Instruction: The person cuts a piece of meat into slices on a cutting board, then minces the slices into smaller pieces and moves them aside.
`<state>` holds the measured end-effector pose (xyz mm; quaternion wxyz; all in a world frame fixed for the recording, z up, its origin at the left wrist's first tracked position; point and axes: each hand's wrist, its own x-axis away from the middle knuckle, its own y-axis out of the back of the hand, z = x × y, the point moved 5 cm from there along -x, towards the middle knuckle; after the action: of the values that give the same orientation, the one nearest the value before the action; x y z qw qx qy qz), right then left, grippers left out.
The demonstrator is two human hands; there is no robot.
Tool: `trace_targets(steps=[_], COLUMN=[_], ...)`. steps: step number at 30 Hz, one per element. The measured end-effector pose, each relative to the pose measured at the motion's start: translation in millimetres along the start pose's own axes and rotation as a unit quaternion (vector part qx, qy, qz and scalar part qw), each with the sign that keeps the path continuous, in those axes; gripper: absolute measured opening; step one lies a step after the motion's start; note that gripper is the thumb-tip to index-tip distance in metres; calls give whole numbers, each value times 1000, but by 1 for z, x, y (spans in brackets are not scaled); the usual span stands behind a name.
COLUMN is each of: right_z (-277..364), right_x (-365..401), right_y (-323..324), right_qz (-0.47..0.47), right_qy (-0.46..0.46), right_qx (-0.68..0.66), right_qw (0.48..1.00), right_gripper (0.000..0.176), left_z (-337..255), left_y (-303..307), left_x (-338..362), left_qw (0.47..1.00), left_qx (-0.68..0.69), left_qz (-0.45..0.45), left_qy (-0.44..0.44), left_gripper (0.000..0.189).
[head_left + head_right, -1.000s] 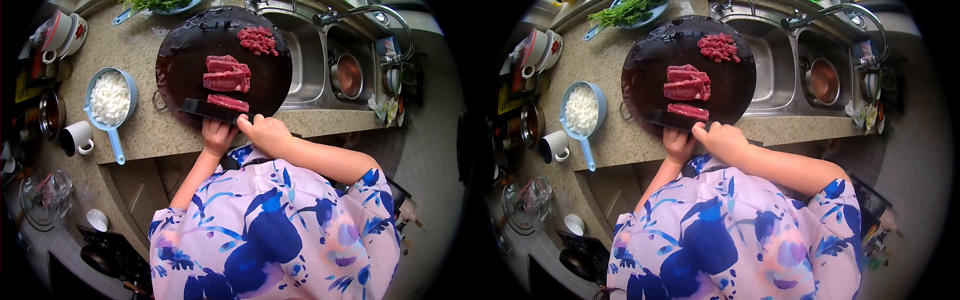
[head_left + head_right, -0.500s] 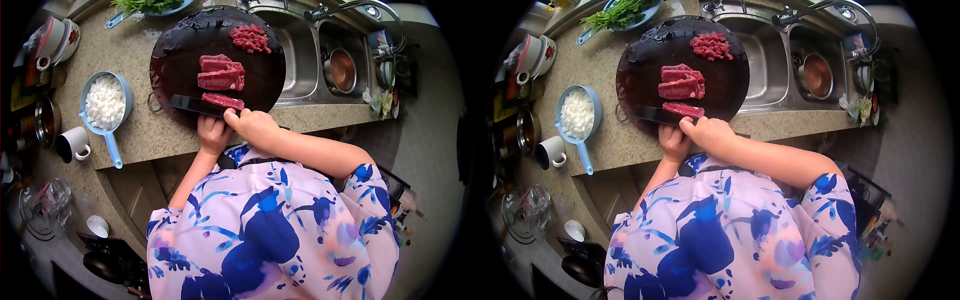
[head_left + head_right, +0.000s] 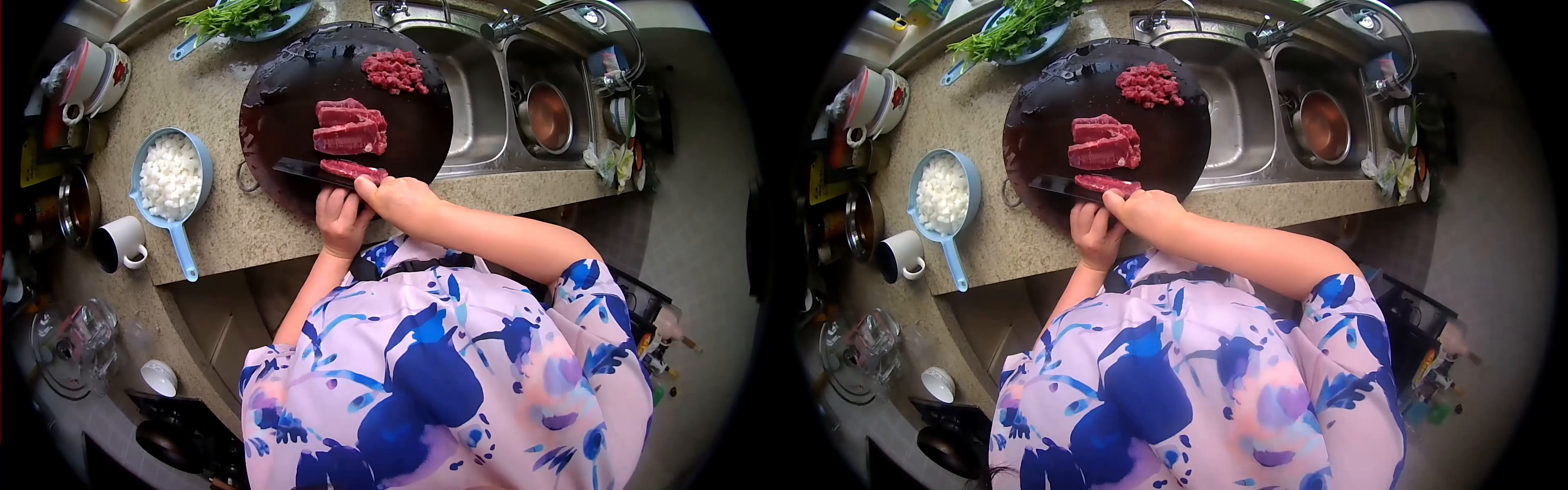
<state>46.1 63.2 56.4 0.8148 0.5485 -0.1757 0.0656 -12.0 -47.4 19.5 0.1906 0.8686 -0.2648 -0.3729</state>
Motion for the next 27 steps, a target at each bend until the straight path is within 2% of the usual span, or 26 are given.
trace_targets(steps=[3,5,6,9,11,13,17,20,23,24,27], right_z=[-4,-14,-22,-30,-29,-15,-16,-36,-44,-40,-16], right_x=[13,37,50,55,30,3,8,52,57,46,2], right_y=[3,8,2,5,-2,-5,2,-2,-5,-2,1], right_qz=[-22,-1,39,54,50,12,-9,24,74,72,-16], right_qy=[1,-45,-68,-64,-38,7,20,-26,-54,-40,41], right_qx=[-16,-24,-15,-16,-27,-36,-55,-27,-7,-29,-32], right_qw=[1000,999,997,996,998,999,998,999,996,996,999], right_gripper=[21,21,23,23,22,23,21,23,26,25,20], left_z=[0,0,0,-2,-1,-1,-2,-4,-6,-6,-5], left_y=[-2,-2,-1,-1,-1,-1,0,1,1,0,1], left_x=[0,0,-1,-3,1,1,-2,-6,-6,-5,-2], left_qw=[1000,1000,999,999,1000,1000,1000,999,1000,1000,999], left_qx=[-3,-2,0,-8,-2,1,-16,-20,-22,-24,-35], left_qz=[-15,-26,-32,-30,-17,3,-19,-31,-21,-19,-17], left_qy=[-12,-5,-9,-9,-1,1,-5,-8,-1,-1,-3], left_gripper=[38,36,35,35,36,36,30,30,30,30,30])
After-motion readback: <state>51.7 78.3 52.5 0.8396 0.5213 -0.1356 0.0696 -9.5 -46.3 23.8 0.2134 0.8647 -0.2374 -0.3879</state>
